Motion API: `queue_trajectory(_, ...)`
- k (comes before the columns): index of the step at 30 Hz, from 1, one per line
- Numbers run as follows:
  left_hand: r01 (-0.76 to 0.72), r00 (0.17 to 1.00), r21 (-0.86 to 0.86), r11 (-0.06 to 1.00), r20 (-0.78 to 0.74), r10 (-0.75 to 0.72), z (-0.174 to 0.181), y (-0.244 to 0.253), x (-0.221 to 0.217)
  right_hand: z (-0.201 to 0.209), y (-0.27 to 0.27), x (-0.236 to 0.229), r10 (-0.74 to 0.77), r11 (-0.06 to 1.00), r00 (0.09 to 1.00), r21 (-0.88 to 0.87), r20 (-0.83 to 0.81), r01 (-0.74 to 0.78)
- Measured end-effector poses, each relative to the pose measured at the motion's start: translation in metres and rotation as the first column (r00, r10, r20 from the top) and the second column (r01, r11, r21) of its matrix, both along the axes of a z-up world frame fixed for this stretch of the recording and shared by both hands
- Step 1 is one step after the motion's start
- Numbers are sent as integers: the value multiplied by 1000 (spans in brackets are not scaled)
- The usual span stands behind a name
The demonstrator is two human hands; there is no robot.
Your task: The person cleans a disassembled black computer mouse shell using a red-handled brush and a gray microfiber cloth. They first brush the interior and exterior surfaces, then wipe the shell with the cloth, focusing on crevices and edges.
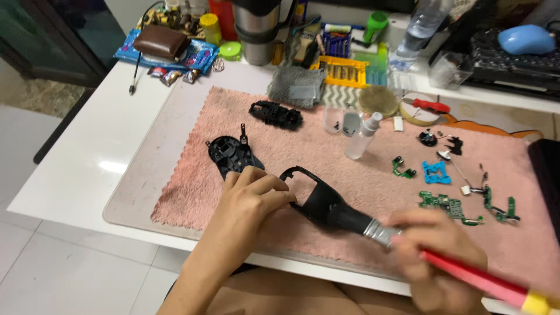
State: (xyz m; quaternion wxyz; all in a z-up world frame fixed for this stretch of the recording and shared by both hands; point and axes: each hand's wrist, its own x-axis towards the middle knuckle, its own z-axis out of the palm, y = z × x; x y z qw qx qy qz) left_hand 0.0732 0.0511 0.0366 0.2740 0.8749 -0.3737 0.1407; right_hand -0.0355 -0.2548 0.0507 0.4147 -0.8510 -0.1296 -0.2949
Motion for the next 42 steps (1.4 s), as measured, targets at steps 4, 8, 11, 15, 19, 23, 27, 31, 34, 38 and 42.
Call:
queue_trajectory(4,150,988,0,989,-37,-150,-4,-5,26,5,5,19,-33,984,997,176,69,21)
queue_trajectory(8,164,975,-6,986,-151,-163,-5,-12,32,-2,5,25,10,970,998,244,-64,6)
queue_trajectory(11,107,981,-34,994,-161,-111,-7,-16,28,-5,9,26,19,978,995,210,-101,3)
queue_trajectory(15,188,971,-102,977,-132,-200,-24,-19,28,-12,20,22,46,999,978,20,-202,-43)
queue_trajectory(19,167,976,-118,979,-124,-181,-22,-20,25,-38,21,5,13,1000,989,20,-149,-11)
queue_trajectory(23,144,980,-92,985,-122,-155,-22,-18,23,-47,11,-6,4,1000,977,31,-214,3)
queue_trajectory(27,164,979,-68,984,-108,-170,-28,-16,25,-18,13,0,-29,1000,997,-14,-75,28)
queue_trajectory(31,151,979,-79,985,-127,-160,-21,-17,22,-9,22,10,52,998,995,-27,-89,-55)
queue_trajectory(34,141,981,-74,987,-120,-149,-19,-17,22,-32,14,-1,-11,997,985,-72,-175,-1)
queue_trajectory(38,146,980,-57,988,-129,-153,-17,-16,22,-38,-7,-7,-24,998,969,-67,-245,8)
queue_trajectory(42,137,980,-70,988,-138,-146,-15,-17,20,-8,8,11,-56,998,993,-28,-101,54)
